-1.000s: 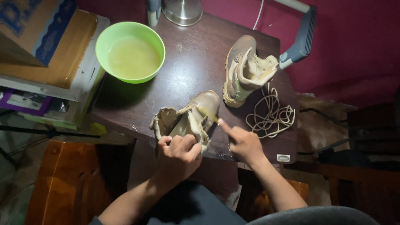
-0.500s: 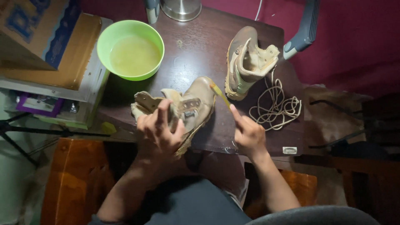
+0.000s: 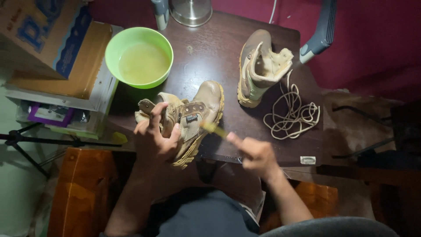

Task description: Brushing the exterior of a boot with a small brush and liquid from a bowl to clean or treat the material.

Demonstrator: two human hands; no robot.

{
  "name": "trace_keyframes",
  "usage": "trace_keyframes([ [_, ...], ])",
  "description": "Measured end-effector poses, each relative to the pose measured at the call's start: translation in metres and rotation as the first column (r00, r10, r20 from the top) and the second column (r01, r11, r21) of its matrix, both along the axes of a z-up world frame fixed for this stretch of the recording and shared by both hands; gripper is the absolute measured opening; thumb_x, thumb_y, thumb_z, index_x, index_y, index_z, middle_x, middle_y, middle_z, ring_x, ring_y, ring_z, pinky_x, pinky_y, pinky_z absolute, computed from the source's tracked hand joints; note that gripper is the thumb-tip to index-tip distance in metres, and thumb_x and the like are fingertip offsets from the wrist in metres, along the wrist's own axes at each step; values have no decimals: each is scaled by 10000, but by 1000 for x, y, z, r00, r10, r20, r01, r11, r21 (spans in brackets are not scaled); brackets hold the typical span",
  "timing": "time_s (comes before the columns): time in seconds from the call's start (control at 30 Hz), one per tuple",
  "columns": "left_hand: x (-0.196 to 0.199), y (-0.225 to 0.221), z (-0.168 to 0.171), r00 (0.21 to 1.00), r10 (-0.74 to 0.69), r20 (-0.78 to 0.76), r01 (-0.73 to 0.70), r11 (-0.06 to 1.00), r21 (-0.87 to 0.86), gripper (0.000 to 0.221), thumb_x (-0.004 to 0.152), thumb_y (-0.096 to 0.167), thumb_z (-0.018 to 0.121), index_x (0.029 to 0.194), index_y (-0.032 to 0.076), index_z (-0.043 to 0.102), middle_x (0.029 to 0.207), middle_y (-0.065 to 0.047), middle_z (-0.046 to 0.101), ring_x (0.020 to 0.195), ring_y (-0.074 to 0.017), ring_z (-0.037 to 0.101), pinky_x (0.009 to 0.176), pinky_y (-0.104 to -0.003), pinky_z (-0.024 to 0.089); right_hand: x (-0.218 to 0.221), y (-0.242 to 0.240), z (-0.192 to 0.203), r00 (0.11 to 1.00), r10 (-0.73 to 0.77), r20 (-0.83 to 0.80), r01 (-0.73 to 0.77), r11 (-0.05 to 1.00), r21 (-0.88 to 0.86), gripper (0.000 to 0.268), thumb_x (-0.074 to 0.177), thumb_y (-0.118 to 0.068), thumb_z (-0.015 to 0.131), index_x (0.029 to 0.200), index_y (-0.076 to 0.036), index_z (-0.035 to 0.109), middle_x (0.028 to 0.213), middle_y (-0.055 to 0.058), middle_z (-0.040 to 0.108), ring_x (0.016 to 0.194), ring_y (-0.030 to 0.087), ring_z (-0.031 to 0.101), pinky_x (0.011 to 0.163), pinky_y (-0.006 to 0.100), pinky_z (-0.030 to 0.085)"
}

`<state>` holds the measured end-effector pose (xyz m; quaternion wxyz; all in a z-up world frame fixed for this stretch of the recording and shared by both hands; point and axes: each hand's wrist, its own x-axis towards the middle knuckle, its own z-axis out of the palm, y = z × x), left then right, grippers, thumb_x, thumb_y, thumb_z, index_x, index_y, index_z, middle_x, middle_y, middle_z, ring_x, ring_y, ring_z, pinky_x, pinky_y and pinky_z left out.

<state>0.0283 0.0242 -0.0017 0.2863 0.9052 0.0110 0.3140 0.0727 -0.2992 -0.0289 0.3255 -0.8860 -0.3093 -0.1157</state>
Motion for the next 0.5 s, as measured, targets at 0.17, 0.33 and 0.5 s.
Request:
trace_keyframes([
  [0.17, 3, -1, -6, 999, -26, 36, 25, 999, 22, 694, 720, 290, 798, 1376, 179, 602, 782, -46, 735, 701, -287, 752, 761, -391, 553, 27, -7, 2, 996, -30, 86, 51, 967, -251, 722, 766, -87, 595, 1419, -394, 607, 603, 31, 494, 546, 262, 608, 552, 421, 531],
  [0.33, 2, -7, 0, 999, 2, 37, -6, 994, 112, 673, 731, 307, 766, 1378, 189, 622, 758, -39, 724, 646, -272, 736, 747, -374, 551, 14, -8, 21, 1000, -6, 15, 9, 973, -231, 630, 816, -119, 575, 1377, -398, 643, 571, 40, 510, 523, 275, 618, 522, 406, 525],
  [0.5, 2, -9, 4, 1000, -12, 28, 9, 995, 95, 666, 717, 307, 778, 1361, 214, 635, 758, -18, 724, 659, -246, 742, 751, -353, 551, 11, 0, 14, 992, -17, -122, -8, 979, -205, 627, 805, -141, 568, 1362, -418, 644, 597, 90, 554, 581, 319, 652, 549, 459, 537],
])
